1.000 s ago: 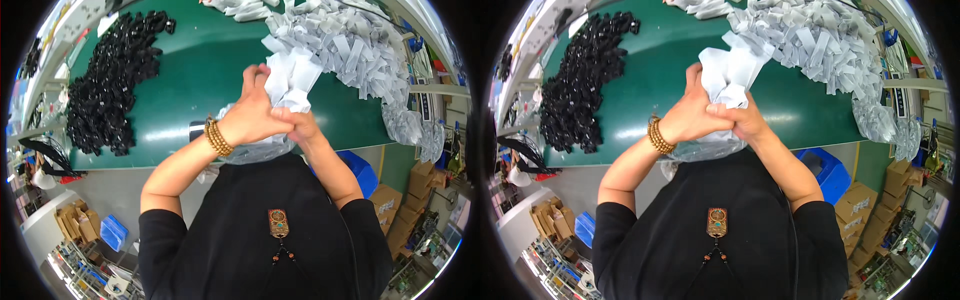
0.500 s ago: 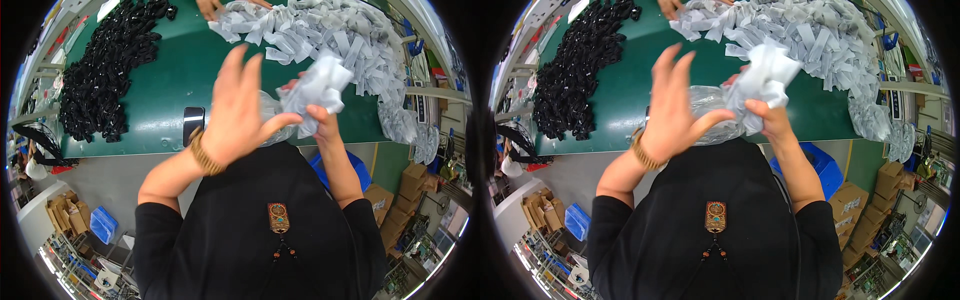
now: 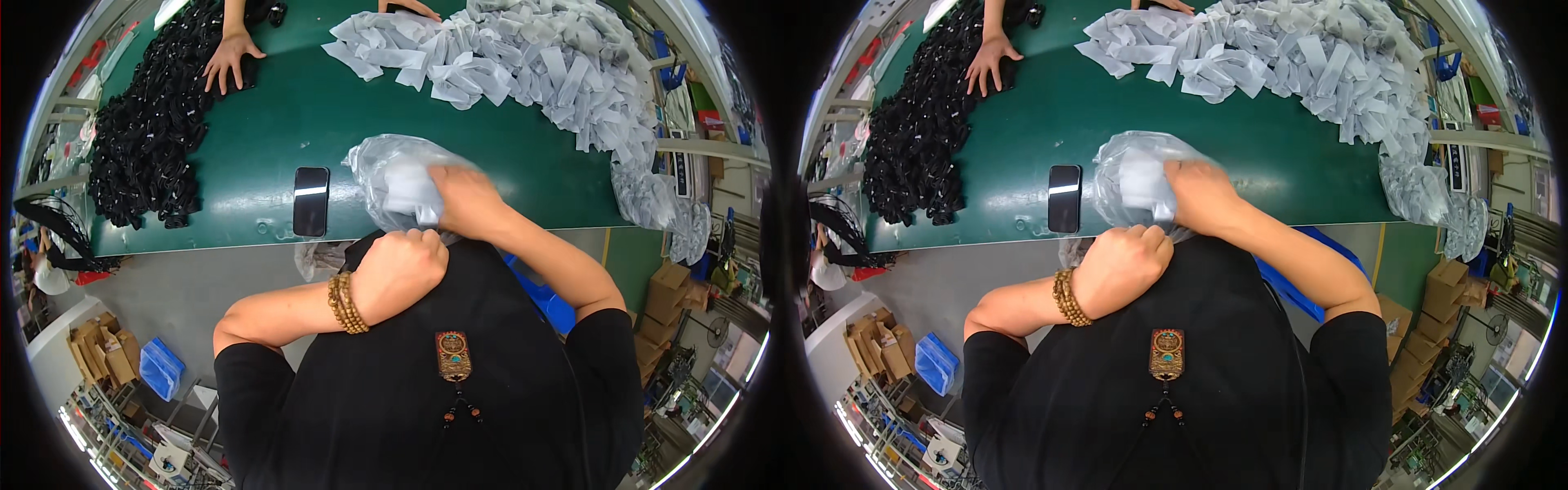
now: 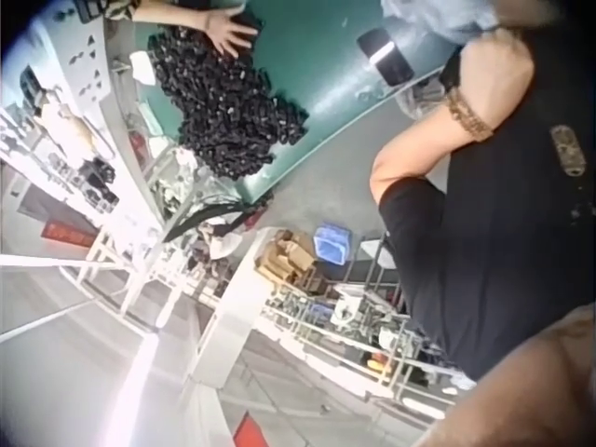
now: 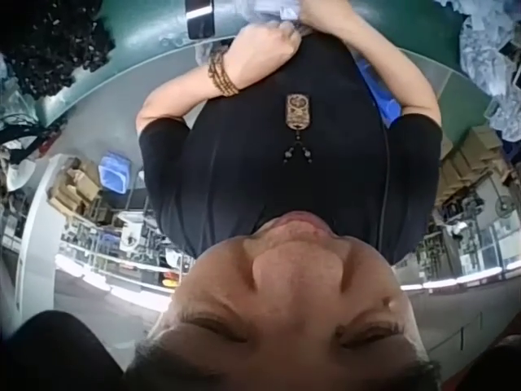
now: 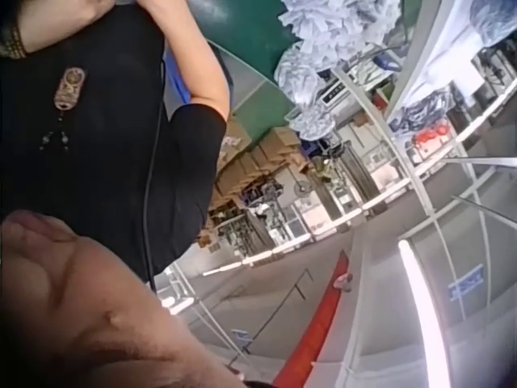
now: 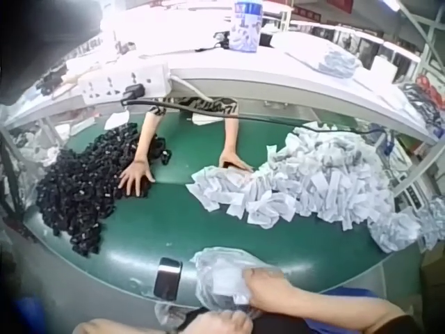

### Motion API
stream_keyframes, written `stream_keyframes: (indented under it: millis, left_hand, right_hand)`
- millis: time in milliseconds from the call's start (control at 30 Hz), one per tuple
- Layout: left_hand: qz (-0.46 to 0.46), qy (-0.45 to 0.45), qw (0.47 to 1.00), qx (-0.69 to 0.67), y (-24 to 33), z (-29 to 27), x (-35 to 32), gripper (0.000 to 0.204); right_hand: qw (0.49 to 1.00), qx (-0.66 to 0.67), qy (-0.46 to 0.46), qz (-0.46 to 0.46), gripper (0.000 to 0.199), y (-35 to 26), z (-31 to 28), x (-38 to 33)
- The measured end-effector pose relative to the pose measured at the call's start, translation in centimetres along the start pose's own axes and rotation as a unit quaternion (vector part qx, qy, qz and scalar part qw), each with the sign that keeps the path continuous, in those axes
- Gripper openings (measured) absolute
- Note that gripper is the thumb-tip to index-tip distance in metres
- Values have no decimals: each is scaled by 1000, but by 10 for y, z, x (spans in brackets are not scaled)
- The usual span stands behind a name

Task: Pack manufactured items into plastic bags, weigh them on a scale, seal the bags with a heat sealer, and place them into cardboard boxes for shipping.

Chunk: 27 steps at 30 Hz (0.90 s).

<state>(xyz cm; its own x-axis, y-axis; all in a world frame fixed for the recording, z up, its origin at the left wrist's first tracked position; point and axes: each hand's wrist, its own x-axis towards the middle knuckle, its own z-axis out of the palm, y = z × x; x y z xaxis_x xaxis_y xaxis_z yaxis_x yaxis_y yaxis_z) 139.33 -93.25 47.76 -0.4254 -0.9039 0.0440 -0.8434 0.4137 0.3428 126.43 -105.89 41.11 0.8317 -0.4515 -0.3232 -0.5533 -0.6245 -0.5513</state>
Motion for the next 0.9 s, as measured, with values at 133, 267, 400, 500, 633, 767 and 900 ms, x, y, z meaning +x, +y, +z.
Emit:
stream_keyframes:
  millis: [133, 267, 400, 500, 633, 767, 900]
  left_hand:
    - [3, 9, 1000, -6, 1, 7, 3, 6]
    - [-7, -2, 1000, -13, -3, 7, 2, 7]
    - [-28, 1, 999, -23, -13, 1, -1, 16]
    - [-59, 10, 998, -3, -29, -13, -1, 16]
    - [-56, -25, 994, 85, -64, -25, -6, 9]
    - [-5, -46, 994, 94, -76, -51, -9, 8]
    - [5, -127, 990, 56, -80, -66, -10, 7]
  right_hand:
    - [990, -104, 37, 85, 90, 7, 14, 19]
    - [975, -195, 99, 41, 95, -2, 24, 16]
    - [993, -85, 75, -14, 96, -5, -15, -10]
    - [999, -9, 29, 29, 91, -4, -56, -32]
    - [992, -88, -89, -33, 52, 18, -85, -65]
    - [963, -229, -69, -125, 22, 19, -102, -70]
    - [965, -179, -97, -163, 19, 12, -114, -72]
